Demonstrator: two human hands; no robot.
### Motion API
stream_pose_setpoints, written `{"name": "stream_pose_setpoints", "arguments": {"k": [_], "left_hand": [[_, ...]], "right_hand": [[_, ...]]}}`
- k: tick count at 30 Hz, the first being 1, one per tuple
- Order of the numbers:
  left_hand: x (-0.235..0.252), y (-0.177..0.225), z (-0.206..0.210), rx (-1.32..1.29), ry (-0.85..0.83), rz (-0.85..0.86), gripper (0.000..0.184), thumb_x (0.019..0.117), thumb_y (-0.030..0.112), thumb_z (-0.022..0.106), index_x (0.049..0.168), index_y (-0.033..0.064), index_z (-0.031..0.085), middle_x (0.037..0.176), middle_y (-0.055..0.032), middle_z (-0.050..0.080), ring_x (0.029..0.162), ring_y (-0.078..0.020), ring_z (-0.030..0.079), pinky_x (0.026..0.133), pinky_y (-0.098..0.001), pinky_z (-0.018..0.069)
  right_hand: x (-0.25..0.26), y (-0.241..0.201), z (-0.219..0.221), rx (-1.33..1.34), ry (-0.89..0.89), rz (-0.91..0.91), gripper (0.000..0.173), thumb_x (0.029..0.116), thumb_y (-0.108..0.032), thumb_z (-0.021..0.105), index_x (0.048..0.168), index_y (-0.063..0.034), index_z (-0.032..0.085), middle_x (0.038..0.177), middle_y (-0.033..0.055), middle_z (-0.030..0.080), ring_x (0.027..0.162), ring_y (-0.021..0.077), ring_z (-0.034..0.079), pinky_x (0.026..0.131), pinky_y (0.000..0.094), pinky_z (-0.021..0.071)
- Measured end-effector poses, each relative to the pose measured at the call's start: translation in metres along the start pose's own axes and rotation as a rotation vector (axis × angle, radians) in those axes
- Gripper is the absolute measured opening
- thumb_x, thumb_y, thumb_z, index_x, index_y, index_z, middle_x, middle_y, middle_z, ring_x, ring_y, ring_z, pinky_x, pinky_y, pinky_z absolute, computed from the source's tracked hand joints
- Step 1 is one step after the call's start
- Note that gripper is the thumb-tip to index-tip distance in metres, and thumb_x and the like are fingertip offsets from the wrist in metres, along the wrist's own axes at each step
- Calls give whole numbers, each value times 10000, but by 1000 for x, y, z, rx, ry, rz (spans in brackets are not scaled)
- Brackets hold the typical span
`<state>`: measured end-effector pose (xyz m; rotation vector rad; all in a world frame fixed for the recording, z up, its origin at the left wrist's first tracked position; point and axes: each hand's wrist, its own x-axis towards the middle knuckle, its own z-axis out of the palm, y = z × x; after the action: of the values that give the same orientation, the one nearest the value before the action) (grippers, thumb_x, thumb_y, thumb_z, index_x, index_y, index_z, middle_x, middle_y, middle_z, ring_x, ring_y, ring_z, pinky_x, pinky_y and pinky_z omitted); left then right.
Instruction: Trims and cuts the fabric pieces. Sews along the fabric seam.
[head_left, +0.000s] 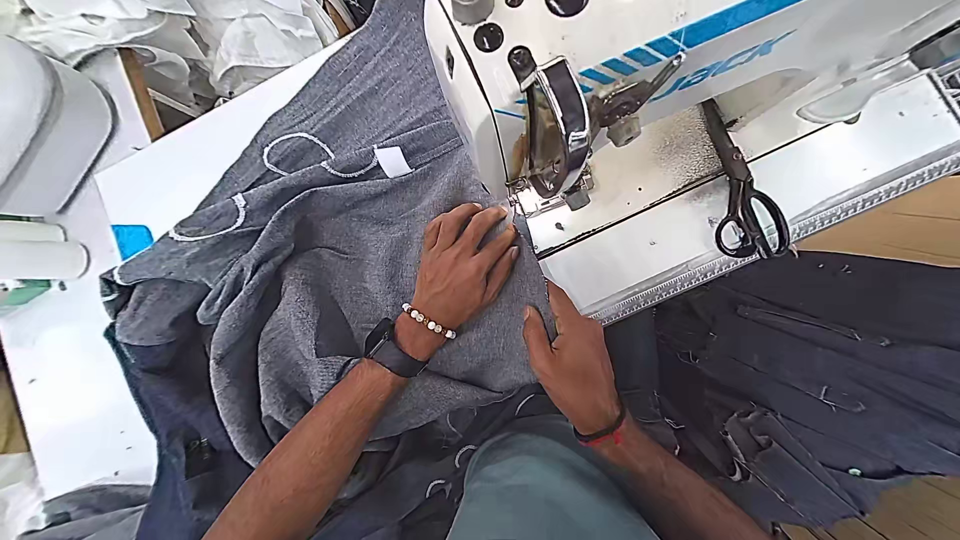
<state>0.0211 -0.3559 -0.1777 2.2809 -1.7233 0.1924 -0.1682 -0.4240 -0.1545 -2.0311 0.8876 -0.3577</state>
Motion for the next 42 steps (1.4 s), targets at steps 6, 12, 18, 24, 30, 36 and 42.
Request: {"name": "stream_pose_setpoints", "arguments": {"k": [6, 12, 18, 24, 30, 36, 42], "left_hand": [[2, -3, 0, 16, 21, 41, 330, 1045, 388, 516, 1222, 237, 750, 1403, -25, 624, 1353, -290, 492, 1122, -492, 344], [6, -5, -2, 39, 22, 57, 331, 1047, 399, 515, 1234, 254, 745, 1386, -14, 632, 1343, -284, 494, 1112, -486, 346], [8, -8, -1, 32, 50, 99, 301, 1039, 382, 549, 1201, 244, 762, 1354, -21, 646, 1305, -286, 514, 1091, -487, 354], [9, -3, -3, 42, 56, 94, 286, 1034, 372, 561, 1166, 229, 770, 1324, -25, 660, 1288, -292, 524, 1090, -487, 354], [7, 4, -6, 54, 29, 58, 304, 1042, 366, 549, 1208, 223, 760, 1341, -41, 649, 1302, -299, 516, 1089, -491, 358], [5, 10, -1, 84, 38, 21, 331, 1046, 402, 513, 1241, 259, 738, 1357, -20, 637, 1332, -289, 491, 1097, -486, 340], [5, 8, -4, 76, 32, 39, 323, 1044, 364, 534, 1249, 224, 742, 1353, -44, 640, 1313, -295, 508, 1094, -483, 353]], "right_hand": [[9, 0, 0, -54, 29, -6, 418, 989, -264, 548, 1347, -83, 665, 653, -12, 650, 538, 96, 589, 504, 309, 497], [13, 1, -2, -79, 25, -1, 418, 985, -266, 544, 1348, -106, 677, 599, -31, 589, 487, 94, 512, 475, 308, 450], [18, 3, -1, -67, 39, -6, 406, 975, -235, 551, 1333, -104, 691, 630, -21, 621, 503, 92, 534, 479, 304, 454], [23, 4, -2, -80, 56, -2, 393, 970, -231, 551, 1308, -106, 709, 575, -38, 558, 460, 84, 471, 451, 296, 414], [25, 3, -3, -117, 62, 25, 390, 928, -227, 599, 1287, -139, 720, 629, -24, 613, 507, 109, 529, 480, 325, 441], [25, 4, -6, -141, 68, 19, 359, 893, -224, 621, 1222, -152, 744, 661, -28, 629, 536, 110, 544, 495, 332, 448], [29, 5, -6, -165, 95, -6, 350, 918, -213, 601, 1230, -158, 750, 642, -28, 633, 514, 107, 546, 477, 330, 440]]}}
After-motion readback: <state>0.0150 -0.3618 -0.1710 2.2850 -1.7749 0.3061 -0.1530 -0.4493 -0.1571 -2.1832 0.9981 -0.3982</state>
